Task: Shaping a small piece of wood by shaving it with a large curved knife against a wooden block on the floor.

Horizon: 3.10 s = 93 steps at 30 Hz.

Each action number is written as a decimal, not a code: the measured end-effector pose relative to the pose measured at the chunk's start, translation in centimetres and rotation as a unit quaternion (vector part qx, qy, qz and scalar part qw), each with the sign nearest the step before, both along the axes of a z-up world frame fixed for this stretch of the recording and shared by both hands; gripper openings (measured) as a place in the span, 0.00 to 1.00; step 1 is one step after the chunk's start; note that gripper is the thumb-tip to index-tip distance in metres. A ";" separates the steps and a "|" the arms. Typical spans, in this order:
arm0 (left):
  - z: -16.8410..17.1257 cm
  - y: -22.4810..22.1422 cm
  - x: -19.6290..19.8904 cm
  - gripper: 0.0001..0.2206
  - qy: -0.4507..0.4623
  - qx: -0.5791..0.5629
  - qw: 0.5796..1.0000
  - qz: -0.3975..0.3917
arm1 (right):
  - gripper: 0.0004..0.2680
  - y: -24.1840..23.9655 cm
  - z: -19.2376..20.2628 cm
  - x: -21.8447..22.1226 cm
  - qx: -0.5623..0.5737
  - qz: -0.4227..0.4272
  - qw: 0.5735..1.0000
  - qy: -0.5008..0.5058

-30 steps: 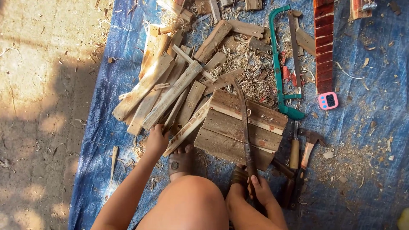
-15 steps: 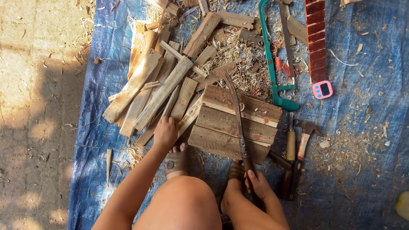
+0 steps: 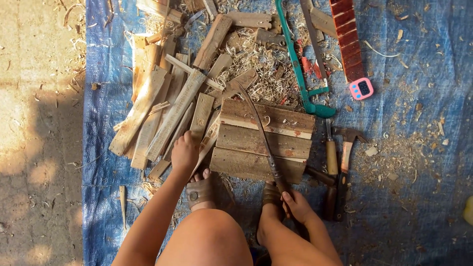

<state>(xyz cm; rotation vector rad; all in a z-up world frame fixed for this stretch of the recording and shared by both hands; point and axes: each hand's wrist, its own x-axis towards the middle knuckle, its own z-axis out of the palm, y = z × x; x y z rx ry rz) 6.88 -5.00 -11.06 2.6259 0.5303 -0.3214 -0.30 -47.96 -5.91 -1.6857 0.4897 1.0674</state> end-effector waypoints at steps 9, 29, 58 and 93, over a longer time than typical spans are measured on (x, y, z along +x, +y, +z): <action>0.1 0.6 -1.0 0.09 -0.038 -0.141 0.985 0.091 | 0.14 2.0 0.5 -1.7 -0.052 -0.049 0.994 -0.081; 11.7 -6.5 1.9 0.16 0.100 -0.168 0.965 -0.173 | 0.25 -2.0 2.9 1.8 -0.334 -0.064 0.933 -0.116; 6.3 -10.5 3.3 0.40 0.140 0.121 0.925 -0.332 | 0.25 -6.6 -1.7 13.4 -0.467 0.103 0.864 -0.155; 4.6 -10.0 5.2 0.49 0.258 0.156 0.886 -0.351 | 0.18 -10.4 -2.0 1.4 -0.492 0.046 0.868 -0.046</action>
